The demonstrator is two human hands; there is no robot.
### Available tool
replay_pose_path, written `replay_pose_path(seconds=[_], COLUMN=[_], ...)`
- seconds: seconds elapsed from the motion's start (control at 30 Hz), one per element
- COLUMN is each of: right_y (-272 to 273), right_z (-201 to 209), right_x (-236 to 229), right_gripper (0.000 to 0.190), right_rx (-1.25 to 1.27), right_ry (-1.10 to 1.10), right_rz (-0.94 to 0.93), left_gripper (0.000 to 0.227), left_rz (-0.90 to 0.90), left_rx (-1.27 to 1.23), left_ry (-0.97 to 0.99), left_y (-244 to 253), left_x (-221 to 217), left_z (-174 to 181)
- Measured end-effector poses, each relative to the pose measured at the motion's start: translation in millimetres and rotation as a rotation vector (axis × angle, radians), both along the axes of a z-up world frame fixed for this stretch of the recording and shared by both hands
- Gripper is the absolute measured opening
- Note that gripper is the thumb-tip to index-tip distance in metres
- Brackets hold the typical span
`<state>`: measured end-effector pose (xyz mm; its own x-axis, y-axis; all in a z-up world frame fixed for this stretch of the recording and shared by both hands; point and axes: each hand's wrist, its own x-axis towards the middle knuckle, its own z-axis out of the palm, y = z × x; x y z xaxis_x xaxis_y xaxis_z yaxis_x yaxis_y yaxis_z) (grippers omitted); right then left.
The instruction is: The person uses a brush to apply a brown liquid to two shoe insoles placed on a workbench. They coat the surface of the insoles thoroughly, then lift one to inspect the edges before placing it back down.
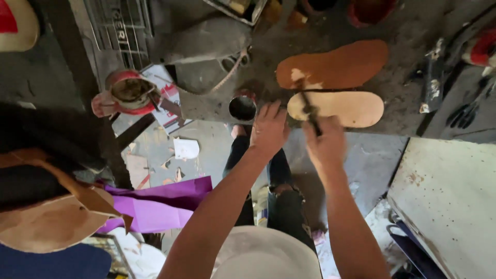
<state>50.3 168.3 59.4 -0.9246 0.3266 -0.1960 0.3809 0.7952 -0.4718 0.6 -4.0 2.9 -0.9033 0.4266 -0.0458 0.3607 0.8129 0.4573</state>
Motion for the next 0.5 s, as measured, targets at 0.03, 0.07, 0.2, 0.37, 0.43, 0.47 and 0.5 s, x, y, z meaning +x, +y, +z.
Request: replay_pose_path(seconds=[0.03, 0.07, 0.2, 0.37, 0.43, 0.47, 0.5], right_y=[-4, 1, 11, -13, -13, -5, 3], right_z=[-5, -6, -12, -3, 0, -1, -3], right_x=[1, 5, 16, 7, 4, 8, 12], right_gripper=[0.035, 0.035, 0.030, 0.028, 0.033, 0.033, 0.032], right_rx=[-0.081, -0.085, 0.165, 0.044, 0.026, 0.027, 0.081], right_ry=[0.013, 0.009, 0.053, 0.116, 0.074, 0.074, 0.091], right_rz=[0.006, 0.003, -0.055, -0.033, -0.024, -0.026, -0.074], left_gripper=[0.033, 0.033, 0.032, 0.030, 0.032, 0.032, 0.030], left_rz=[0.003, -0.001, -0.004, -0.009, 0.007, 0.005, 0.005], left_rx=[-0.001, -0.005, -0.006, 0.019, 0.046, 0.046, 0.045], left_ry=[-0.006, -0.009, -0.032, -0.074, -0.109, -0.109, -0.117], left_y=[1, 0, -3, 2, 0, 0, -1], left_x=[0, 2, 1, 4, 8, 9, 11], left_z=[-2, -4, -4, 11, 11, 12, 12])
